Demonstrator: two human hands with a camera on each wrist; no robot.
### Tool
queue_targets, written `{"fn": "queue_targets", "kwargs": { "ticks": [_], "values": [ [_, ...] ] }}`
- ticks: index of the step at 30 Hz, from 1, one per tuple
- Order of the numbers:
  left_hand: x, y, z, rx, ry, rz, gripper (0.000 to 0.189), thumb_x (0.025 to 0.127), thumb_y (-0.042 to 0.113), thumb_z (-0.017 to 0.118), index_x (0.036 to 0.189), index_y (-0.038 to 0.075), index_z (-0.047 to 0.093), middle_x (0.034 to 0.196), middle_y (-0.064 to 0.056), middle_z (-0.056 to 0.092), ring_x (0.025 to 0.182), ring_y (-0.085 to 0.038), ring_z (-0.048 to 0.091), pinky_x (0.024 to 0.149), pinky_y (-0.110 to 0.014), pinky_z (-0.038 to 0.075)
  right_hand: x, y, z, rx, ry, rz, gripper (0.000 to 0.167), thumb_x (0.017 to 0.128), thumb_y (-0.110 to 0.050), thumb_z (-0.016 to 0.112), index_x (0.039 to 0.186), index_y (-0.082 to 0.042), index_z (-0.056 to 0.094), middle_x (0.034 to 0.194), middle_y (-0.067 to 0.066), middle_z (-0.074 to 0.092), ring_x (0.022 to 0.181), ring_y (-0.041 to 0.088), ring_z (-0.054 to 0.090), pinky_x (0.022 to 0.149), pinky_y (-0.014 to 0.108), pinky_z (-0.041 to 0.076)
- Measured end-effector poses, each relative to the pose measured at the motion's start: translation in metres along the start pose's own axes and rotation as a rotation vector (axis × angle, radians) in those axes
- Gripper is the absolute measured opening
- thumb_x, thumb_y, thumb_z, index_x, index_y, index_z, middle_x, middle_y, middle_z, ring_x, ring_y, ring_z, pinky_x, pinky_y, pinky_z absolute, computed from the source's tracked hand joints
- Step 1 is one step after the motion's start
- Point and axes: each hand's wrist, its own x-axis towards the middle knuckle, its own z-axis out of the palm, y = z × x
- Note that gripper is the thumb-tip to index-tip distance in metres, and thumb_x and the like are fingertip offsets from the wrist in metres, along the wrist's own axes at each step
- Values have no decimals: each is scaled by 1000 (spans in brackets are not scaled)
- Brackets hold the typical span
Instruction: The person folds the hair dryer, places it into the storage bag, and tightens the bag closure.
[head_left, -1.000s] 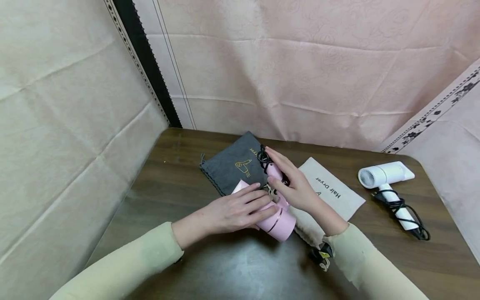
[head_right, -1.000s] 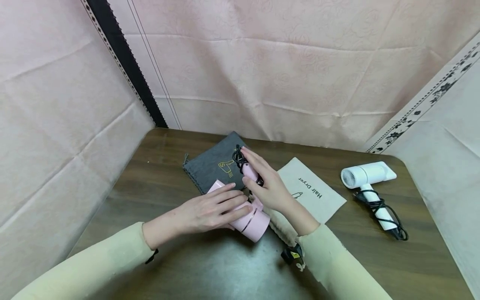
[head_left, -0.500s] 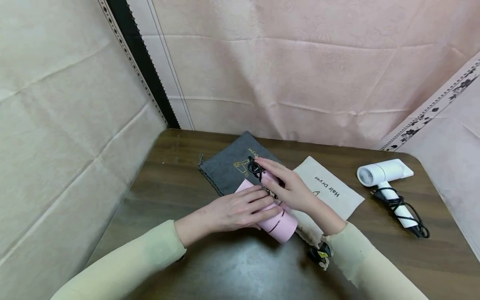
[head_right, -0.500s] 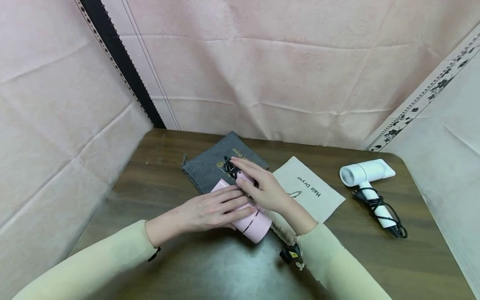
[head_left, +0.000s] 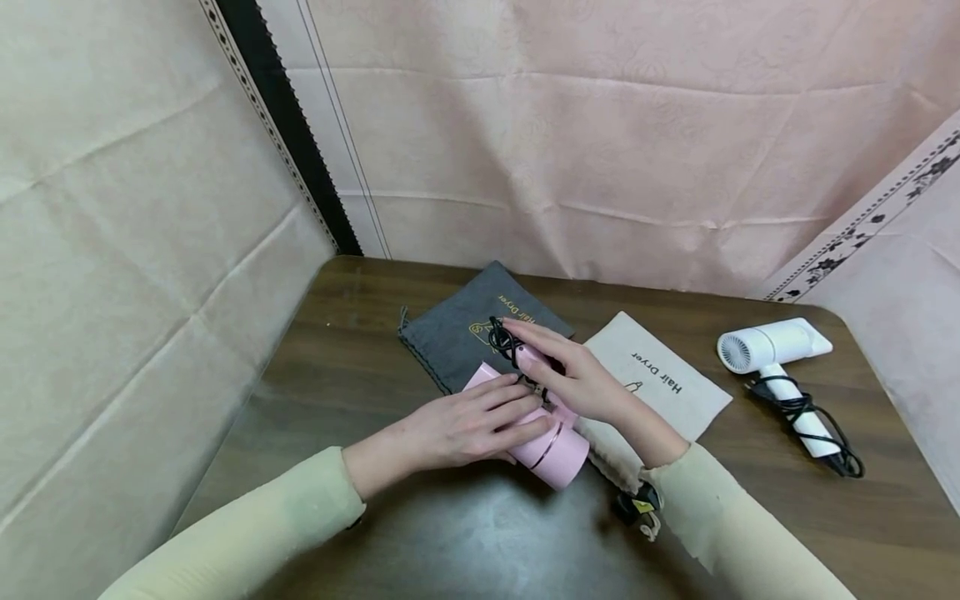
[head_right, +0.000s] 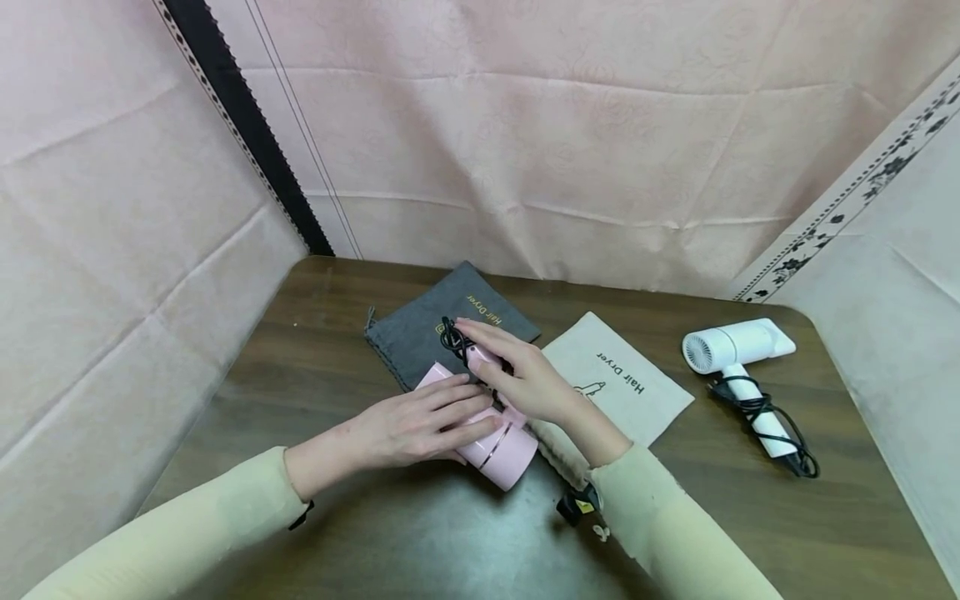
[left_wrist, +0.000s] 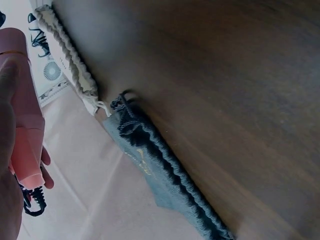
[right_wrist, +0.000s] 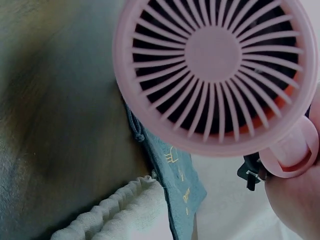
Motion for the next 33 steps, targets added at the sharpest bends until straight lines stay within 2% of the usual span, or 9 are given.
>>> {"fn": "queue_targets", "kwargs": {
  "ticks": [7, 19, 25, 29, 33],
  "values": [
    [0, 3, 7, 7, 45, 20, 51, 105, 40, 65, 144, 7, 62, 141, -12, 65, 132, -28, 62, 118, -45, 46, -1, 4, 1, 16, -13, 8, 53, 109, -10, 60, 161, -14, 49, 167, 2, 46, 156, 22, 38, 127, 36, 31],
    [1, 7, 11, 45, 56, 9, 47, 106, 35, 63, 143, 6, 61, 140, -11, 65, 131, -28, 62, 119, -44, 45, 1, 6, -1, 58, -60, 72, 51, 110, -15, 60, 160, -18, 52, 165, -2, 47, 155, 19, 40, 127, 43, 32],
    [-1, 5, 7, 90, 24, 27, 43, 108, 28, 57, 145, 7, 61, 143, -12, 65, 135, -26, 60, 121, -43, 43, 3, 3, 2, 67, -79, 73, 48, 110, -17, 61, 158, -17, 55, 161, -1, 53, 153, 19, 44, 126, 42, 33],
    [-2, 3, 3, 58, -9, 16, 48, 107, 33, 62, 147, 8, 60, 146, -11, 64, 138, -26, 59, 122, -43, 41, 3, 6, 4, 69, -84, 69, 50, 110, -16, 60, 160, -16, 52, 164, 0, 50, 155, 20, 41, 127, 39, 31],
    [-4, 1, 4, 39, -36, 13, 52, 104, 36, 67, 149, 10, 60, 147, -10, 63, 140, -25, 57, 123, -42, 40, -2, 10, 7, 57, -57, 78, 53, 110, -16, 61, 162, -14, 49, 167, 4, 46, 156, 25, 38, 127, 42, 31]
  ]
}}
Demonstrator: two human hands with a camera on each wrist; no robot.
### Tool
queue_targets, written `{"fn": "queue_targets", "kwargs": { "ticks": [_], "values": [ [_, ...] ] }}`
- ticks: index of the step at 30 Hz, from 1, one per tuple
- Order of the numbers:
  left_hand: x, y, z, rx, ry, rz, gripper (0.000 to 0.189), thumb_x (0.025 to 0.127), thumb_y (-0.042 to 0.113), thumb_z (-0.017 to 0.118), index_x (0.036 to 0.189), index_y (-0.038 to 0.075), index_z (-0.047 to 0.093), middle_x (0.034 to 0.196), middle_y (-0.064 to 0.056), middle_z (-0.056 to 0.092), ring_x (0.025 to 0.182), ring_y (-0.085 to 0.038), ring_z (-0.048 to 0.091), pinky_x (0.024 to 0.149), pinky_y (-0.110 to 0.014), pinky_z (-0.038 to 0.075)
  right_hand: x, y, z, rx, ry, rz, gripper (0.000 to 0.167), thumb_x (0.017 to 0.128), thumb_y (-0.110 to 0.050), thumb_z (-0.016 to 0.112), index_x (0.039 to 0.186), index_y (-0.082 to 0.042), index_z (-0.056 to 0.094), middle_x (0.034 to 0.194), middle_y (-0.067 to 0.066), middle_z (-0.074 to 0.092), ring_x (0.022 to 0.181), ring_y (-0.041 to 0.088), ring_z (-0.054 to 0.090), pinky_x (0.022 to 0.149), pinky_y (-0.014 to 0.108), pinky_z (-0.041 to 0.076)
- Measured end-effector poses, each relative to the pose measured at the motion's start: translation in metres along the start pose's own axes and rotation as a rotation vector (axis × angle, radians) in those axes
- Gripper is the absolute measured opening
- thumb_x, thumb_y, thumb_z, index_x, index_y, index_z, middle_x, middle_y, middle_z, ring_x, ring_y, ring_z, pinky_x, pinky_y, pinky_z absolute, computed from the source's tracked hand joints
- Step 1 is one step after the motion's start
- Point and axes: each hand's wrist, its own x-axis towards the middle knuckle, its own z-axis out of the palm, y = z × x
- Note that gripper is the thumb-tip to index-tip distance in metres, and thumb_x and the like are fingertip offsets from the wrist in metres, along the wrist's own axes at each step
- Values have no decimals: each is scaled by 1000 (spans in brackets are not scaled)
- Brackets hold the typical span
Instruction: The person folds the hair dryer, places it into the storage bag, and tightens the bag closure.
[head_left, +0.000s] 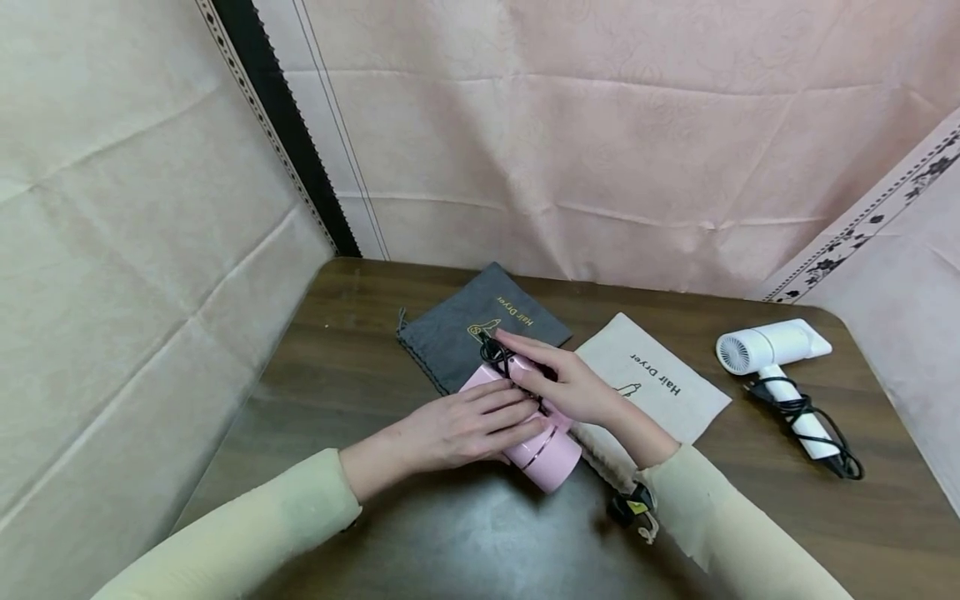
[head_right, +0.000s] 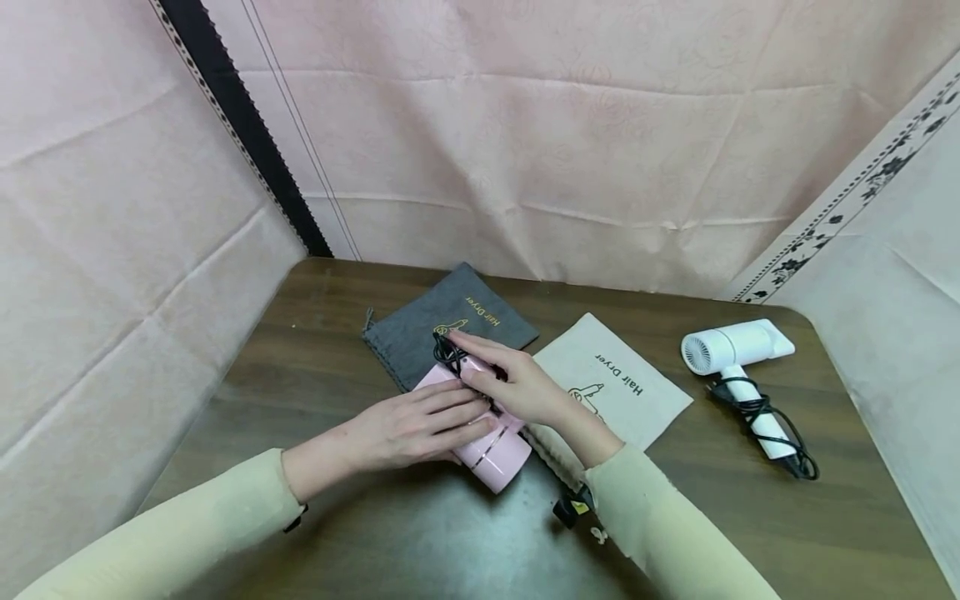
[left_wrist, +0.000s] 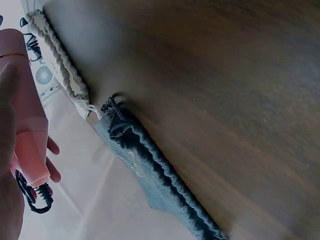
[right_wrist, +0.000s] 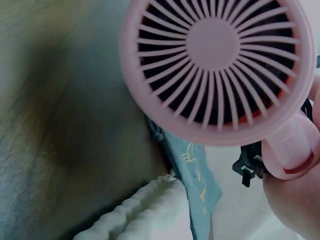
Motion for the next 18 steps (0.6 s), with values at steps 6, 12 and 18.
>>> {"fn": "queue_targets", "kwargs": {
  "ticks": [6, 12, 18],
  "values": [
    [-4, -4, 3, -27, -7, -31, 59, 99, 39, 73, 149, 10, 60, 146, -9, 63, 139, -24, 58, 122, -43, 41, -14, 2, -3, -9, 69, 32, 57, 108, -13, 62, 162, -9, 46, 168, 8, 44, 154, 30, 42, 122, 51, 39],
    [-8, -8, 5, -115, -38, -64, 65, 96, 41, 78, 149, 10, 60, 144, -8, 64, 135, -25, 59, 122, -42, 42, -37, 6, -12, -82, 102, 36, 59, 107, -10, 64, 162, -3, 43, 168, 12, 43, 151, 33, 46, 120, 41, 42],
    [-14, -6, 9, -186, -76, -95, 65, 94, 41, 80, 148, 10, 60, 145, -7, 64, 134, -25, 59, 120, -40, 43, -61, 3, -14, -220, 103, 25, 63, 107, -15, 66, 165, -10, 41, 167, 10, 44, 152, 30, 44, 123, 29, 36]
  ]
}}
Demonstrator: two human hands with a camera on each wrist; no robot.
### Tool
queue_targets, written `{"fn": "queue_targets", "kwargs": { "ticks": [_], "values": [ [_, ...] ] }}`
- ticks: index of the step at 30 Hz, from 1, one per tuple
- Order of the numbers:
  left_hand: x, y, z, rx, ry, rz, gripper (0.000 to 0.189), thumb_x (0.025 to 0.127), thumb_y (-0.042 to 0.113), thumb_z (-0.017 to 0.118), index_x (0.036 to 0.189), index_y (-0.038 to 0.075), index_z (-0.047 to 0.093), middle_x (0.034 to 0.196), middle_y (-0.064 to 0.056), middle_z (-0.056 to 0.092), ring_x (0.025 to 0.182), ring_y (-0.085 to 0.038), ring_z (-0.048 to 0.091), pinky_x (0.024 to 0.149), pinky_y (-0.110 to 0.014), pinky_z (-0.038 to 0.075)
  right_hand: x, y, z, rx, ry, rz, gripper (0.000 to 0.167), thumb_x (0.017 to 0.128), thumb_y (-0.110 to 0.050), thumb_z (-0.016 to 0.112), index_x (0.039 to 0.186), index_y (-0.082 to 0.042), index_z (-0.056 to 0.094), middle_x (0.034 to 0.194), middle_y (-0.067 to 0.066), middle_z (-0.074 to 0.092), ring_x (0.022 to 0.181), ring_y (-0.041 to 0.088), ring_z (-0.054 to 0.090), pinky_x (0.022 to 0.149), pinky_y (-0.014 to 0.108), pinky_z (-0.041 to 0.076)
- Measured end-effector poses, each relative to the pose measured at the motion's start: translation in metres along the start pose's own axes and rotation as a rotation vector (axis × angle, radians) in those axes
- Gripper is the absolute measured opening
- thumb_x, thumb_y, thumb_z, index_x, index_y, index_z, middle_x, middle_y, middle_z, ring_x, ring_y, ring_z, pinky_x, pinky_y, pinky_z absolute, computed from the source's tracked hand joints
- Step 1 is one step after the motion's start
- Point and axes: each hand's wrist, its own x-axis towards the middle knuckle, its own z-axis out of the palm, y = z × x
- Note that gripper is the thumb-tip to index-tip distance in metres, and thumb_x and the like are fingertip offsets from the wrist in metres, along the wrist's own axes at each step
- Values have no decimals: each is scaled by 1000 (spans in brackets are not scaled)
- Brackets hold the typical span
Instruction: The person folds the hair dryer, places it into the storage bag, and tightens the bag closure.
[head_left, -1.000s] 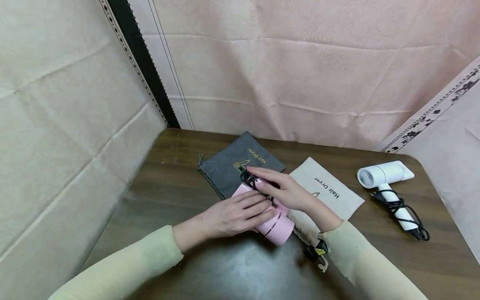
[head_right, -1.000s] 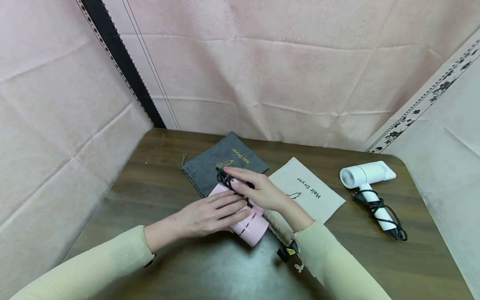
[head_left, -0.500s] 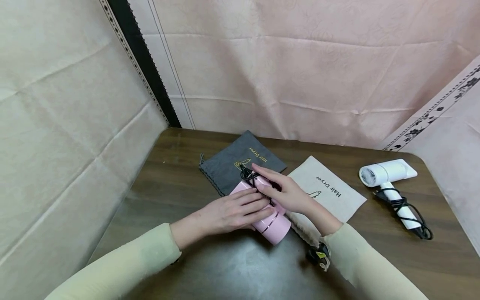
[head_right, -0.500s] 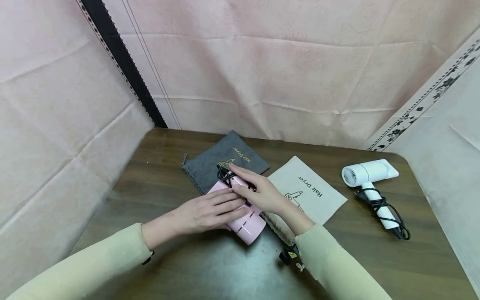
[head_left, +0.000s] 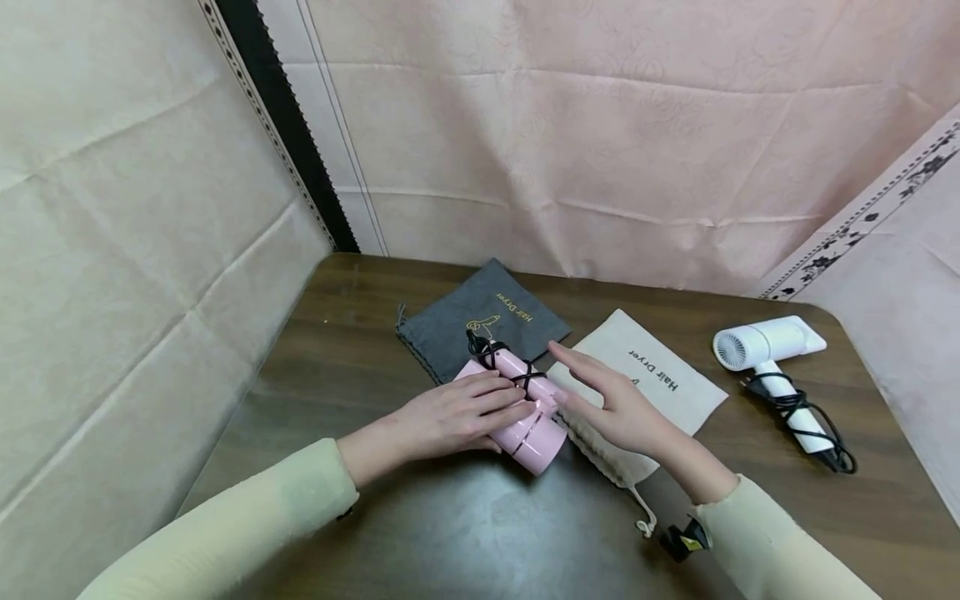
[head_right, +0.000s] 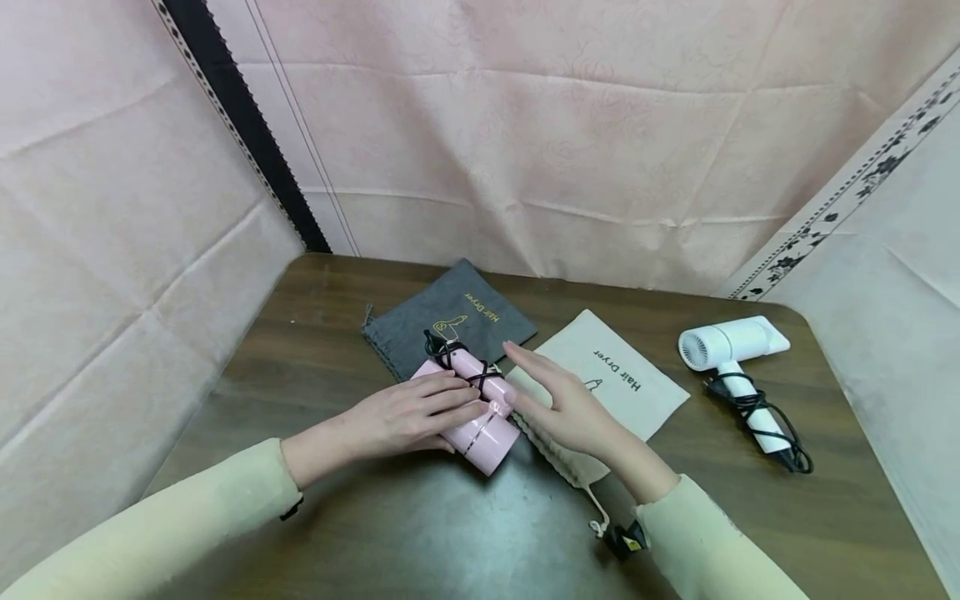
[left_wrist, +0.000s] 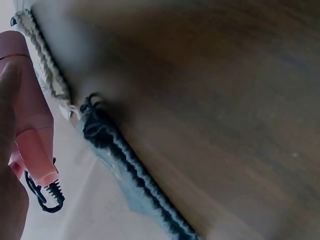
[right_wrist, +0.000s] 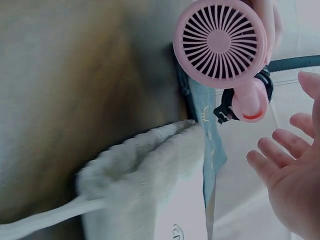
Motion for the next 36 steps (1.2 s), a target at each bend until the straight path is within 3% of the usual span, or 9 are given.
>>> {"fn": "queue_targets", "kwargs": {
  "ticks": [6, 15, 22, 36],
  "values": [
    [-1, 4, 12, -73, -17, 1, 66, 93, 43, 79, 147, 10, 62, 144, -7, 65, 134, -25, 59, 119, -38, 43, -21, -4, 3, -67, -7, 17, 68, 105, -19, 69, 166, -15, 40, 169, 8, 42, 154, 32, 41, 123, 16, 23],
    [-2, 11, 24, -164, -44, -24, 67, 93, 45, 79, 147, 10, 62, 143, -7, 65, 134, -26, 57, 120, -36, 42, -41, -4, 16, -115, 1, 44, 71, 103, -25, 73, 166, -17, 42, 165, 8, 47, 150, 32, 47, 123, 25, 33],
    [-2, 14, 29, -224, -39, -64, 66, 94, 44, 80, 147, 10, 61, 145, -6, 63, 136, -26, 56, 120, -36, 42, -52, -4, 26, -113, -5, 15, 74, 100, -22, 77, 165, -12, 42, 165, 8, 48, 150, 30, 48, 122, 13, 23],
    [-4, 17, 33, -265, -11, -100, 65, 94, 42, 80, 147, 9, 61, 145, -6, 64, 135, -26, 57, 118, -36, 44, -64, -9, 33, -205, 20, -55, 80, 96, -26, 82, 165, -13, 42, 169, 7, 41, 150, 28, 47, 122, 13, 22]
  ]
}}
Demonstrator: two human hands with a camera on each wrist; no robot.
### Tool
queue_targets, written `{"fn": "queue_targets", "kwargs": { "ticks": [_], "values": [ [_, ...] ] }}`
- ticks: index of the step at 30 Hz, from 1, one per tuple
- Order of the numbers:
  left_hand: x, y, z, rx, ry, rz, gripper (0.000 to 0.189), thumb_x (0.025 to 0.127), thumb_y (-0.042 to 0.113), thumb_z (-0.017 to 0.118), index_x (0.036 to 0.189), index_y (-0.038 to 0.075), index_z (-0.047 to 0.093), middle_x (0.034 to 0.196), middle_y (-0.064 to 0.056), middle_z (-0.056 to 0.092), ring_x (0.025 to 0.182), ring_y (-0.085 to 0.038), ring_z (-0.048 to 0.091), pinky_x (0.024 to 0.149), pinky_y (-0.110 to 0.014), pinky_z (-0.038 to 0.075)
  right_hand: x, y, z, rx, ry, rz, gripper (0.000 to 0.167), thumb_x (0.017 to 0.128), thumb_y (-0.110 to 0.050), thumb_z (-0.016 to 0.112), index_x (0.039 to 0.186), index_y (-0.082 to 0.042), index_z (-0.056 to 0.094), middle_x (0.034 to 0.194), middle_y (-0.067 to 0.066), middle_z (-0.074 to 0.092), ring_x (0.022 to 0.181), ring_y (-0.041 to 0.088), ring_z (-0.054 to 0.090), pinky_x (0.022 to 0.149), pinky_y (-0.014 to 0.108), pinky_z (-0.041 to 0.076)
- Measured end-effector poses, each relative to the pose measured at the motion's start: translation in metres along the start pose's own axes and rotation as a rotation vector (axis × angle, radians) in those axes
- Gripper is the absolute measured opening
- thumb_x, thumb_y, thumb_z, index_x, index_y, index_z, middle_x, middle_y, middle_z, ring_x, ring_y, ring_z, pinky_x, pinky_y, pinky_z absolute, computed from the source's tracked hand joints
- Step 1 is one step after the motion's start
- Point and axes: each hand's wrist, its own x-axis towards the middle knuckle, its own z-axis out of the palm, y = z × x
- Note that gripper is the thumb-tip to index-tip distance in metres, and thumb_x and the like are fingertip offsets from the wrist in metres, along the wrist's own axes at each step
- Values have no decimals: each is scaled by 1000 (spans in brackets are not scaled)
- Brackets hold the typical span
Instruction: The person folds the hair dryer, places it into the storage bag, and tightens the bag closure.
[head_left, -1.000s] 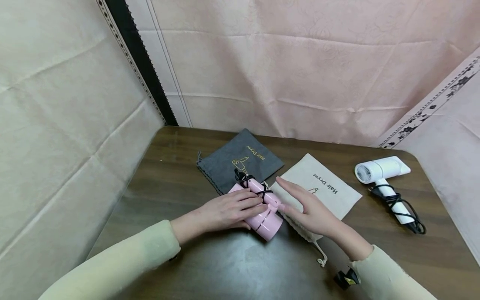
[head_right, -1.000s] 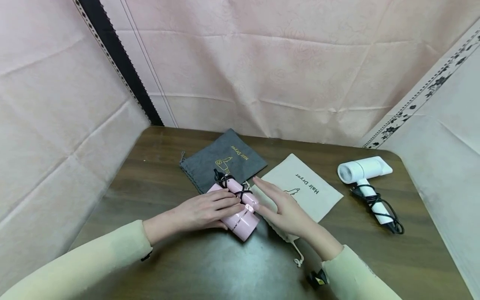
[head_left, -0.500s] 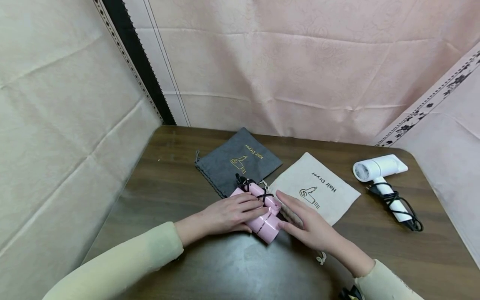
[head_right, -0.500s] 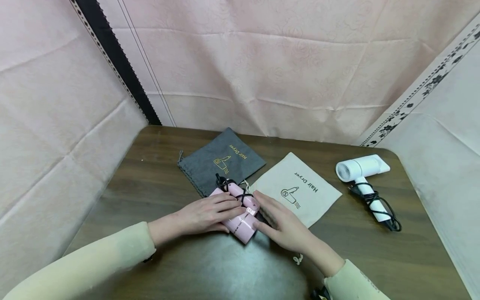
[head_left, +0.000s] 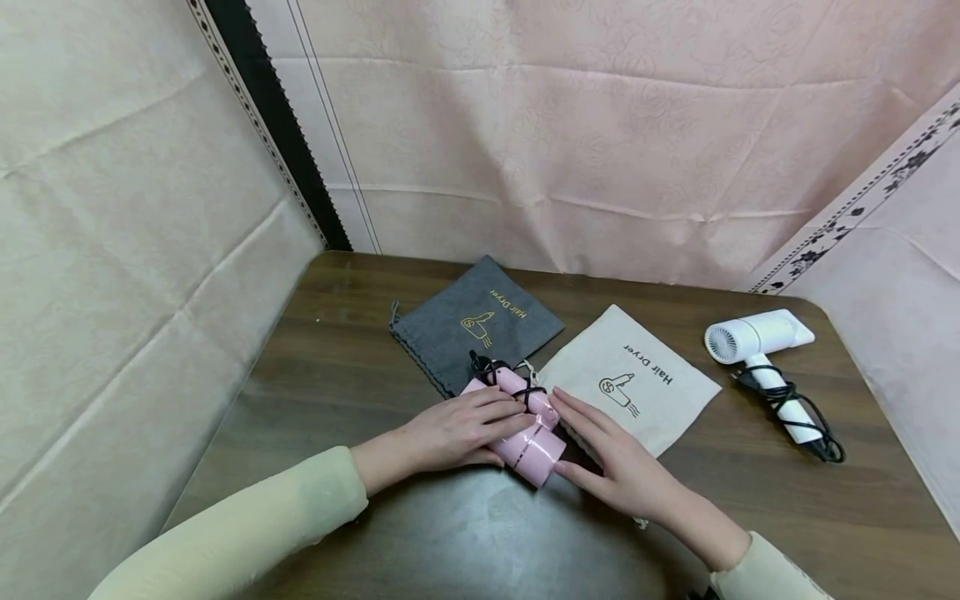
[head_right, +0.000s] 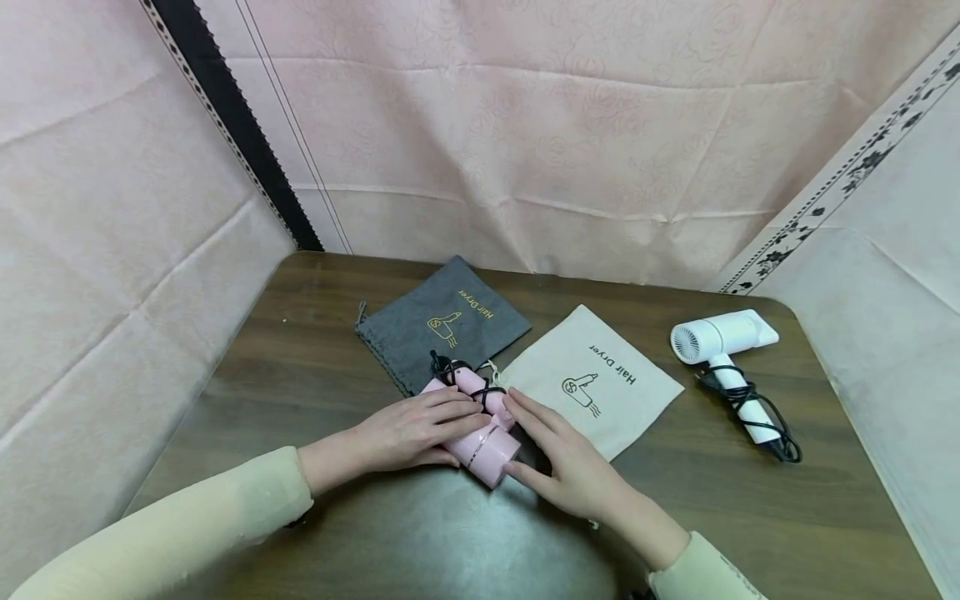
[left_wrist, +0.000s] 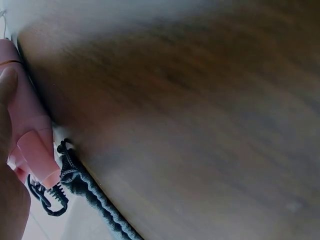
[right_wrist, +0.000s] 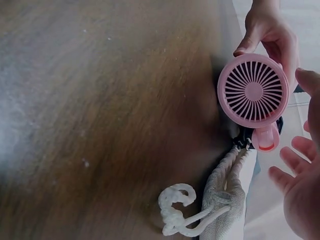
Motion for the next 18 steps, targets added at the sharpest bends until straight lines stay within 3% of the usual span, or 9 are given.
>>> {"fn": "queue_targets", "kwargs": {
  "ticks": [11, 18],
  "values": [
    [1, 3, -2, 39, -6, -6, 68, 93, 45, 81, 148, 10, 61, 145, -6, 64, 136, -26, 56, 119, -38, 44, -6, -4, 0, -34, -10, -29, 83, 95, -26, 83, 165, -9, 41, 172, 4, 35, 152, 27, 44, 125, 17, 21],
    [1, 4, -7, 73, -36, -22, 76, 88, 50, 84, 150, 14, 60, 149, -5, 62, 139, -27, 53, 115, -43, 47, -6, -7, 2, -34, 21, -88, 82, 95, -29, 83, 163, -5, 42, 166, 15, 45, 147, 29, 50, 124, 16, 24]
  ]
}}
